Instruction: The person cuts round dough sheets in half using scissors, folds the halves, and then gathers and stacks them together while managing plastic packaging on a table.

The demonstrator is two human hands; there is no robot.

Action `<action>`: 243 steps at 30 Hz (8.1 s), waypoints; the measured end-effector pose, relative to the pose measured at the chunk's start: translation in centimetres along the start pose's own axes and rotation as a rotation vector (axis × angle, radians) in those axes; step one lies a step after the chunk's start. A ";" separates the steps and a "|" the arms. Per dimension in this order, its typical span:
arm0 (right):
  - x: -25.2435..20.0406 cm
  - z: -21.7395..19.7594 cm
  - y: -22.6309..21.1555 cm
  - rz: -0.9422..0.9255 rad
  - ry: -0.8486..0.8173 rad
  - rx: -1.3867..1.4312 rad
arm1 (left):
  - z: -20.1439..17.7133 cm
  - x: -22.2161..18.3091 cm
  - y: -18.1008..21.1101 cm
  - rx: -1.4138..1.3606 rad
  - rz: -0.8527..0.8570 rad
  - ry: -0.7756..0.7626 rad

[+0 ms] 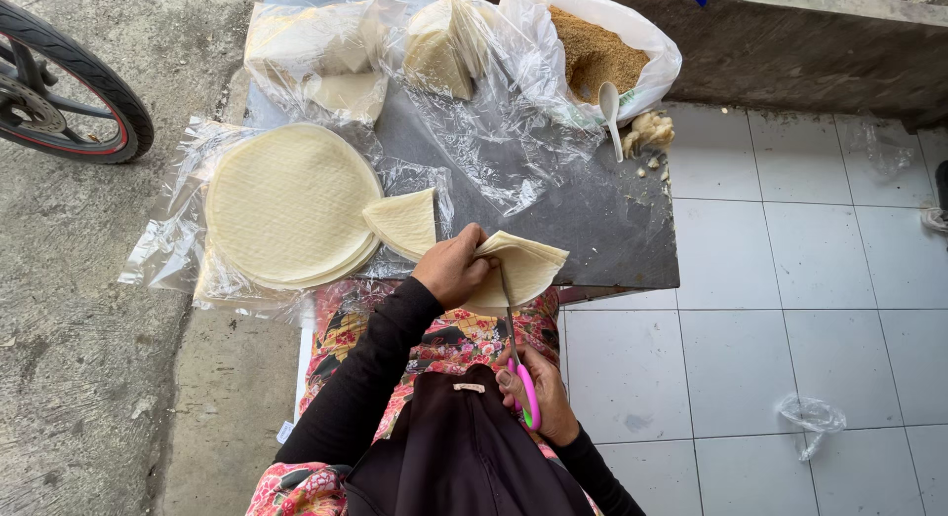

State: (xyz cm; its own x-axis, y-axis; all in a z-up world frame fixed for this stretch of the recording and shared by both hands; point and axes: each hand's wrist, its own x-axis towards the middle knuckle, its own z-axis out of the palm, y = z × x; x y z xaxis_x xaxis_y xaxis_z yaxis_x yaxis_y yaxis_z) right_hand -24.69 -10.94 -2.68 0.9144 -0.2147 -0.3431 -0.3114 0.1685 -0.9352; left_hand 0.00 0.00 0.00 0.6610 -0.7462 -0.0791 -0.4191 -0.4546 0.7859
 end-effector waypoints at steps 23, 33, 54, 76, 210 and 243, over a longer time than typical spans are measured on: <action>1.6 -0.3 -2.9 -0.024 -0.072 0.019 | 0.5 1.1 -1.0 -0.545 -0.135 -0.070; 2.0 -0.6 -2.7 -0.020 0.048 -0.188 | 1.6 0.8 -1.5 -0.538 -0.141 0.060; 4.6 -1.6 -4.5 -0.042 -0.104 -0.095 | 1.1 1.0 -3.0 -0.771 -0.106 -0.055; 5.9 -0.8 -5.5 -0.139 -0.091 -0.267 | 0.4 0.5 -2.9 -0.745 -0.111 -0.072; 19.0 -4.0 -17.0 -0.223 -0.426 -1.462 | -13.2 2.8 -3.8 0.656 -0.208 -0.224; 6.5 4.0 -14.4 -0.323 -0.118 -0.146 | -1.0 -6.7 -1.2 -0.986 0.088 0.050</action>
State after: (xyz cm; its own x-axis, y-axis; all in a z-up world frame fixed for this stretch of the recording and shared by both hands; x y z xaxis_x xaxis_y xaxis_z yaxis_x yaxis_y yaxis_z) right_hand -13.26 -10.94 8.87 0.9925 -0.1201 -0.0238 -0.0277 -0.0307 -0.9991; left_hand -3.34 6.01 0.23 0.6873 -0.7263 0.0121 0.2231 0.2269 0.9480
